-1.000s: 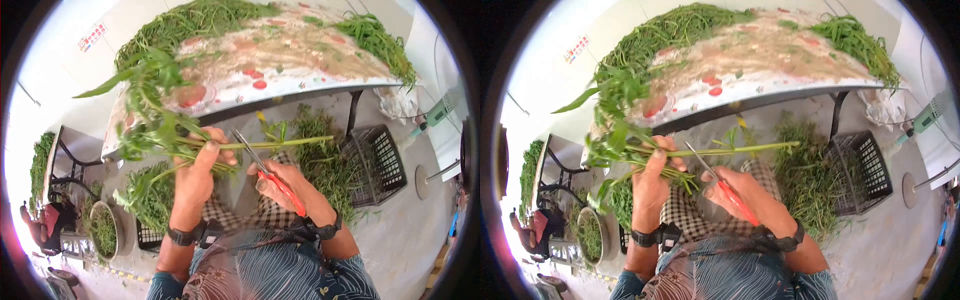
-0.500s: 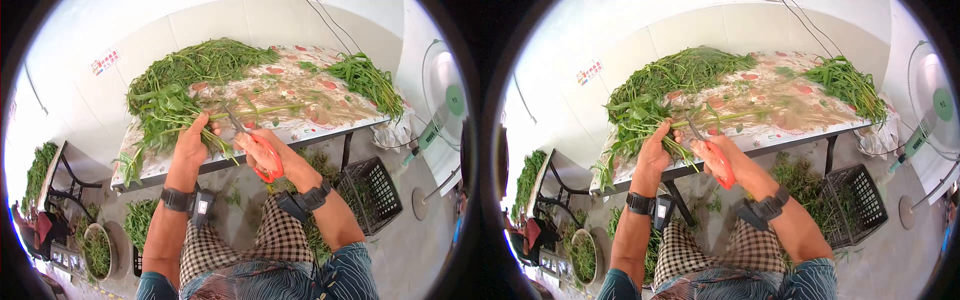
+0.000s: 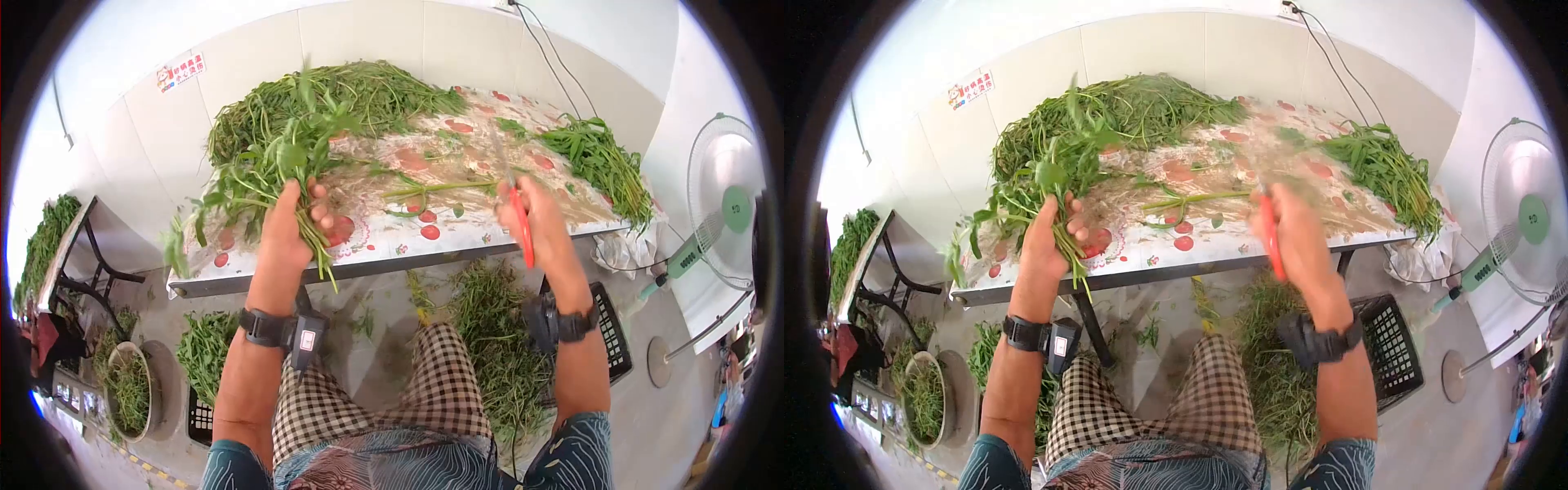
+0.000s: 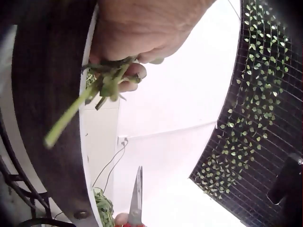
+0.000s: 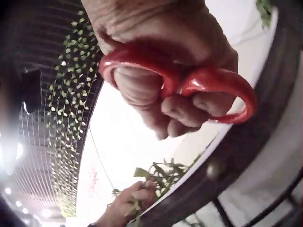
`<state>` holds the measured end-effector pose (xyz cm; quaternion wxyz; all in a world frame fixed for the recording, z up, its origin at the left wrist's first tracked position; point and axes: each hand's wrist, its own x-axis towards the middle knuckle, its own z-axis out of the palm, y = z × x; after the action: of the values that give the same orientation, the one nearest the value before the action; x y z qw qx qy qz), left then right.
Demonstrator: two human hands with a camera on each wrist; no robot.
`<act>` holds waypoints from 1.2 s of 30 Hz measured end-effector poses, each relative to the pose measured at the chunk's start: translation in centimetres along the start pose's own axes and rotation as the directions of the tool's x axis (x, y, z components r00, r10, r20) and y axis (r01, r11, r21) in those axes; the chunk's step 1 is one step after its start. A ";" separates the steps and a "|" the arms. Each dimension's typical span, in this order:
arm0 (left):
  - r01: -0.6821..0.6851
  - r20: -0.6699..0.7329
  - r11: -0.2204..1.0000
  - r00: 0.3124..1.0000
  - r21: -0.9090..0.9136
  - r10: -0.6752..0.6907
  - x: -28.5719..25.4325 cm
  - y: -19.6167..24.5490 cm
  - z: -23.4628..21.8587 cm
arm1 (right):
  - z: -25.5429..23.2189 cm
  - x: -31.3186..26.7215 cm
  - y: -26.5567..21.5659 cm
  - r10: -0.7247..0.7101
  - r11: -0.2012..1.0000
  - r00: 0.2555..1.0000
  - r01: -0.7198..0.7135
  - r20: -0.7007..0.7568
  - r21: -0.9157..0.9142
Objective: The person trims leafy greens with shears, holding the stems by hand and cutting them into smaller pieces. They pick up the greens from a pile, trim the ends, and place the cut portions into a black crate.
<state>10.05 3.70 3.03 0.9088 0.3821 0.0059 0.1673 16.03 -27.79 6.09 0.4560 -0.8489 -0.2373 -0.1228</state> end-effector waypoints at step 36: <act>0.063 0.136 0.951 0.985 0.304 -0.109 -1.0 0.1 -0.1 | 16.4 5.3 -7.6 -0.093 0.845 0.966 -0.052 0.241 0.533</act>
<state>9.09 3.52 2.88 0.8450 0.5257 -0.0211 0.0954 16.48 -9.03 4.73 0.6382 -0.6942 -0.3284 0.0545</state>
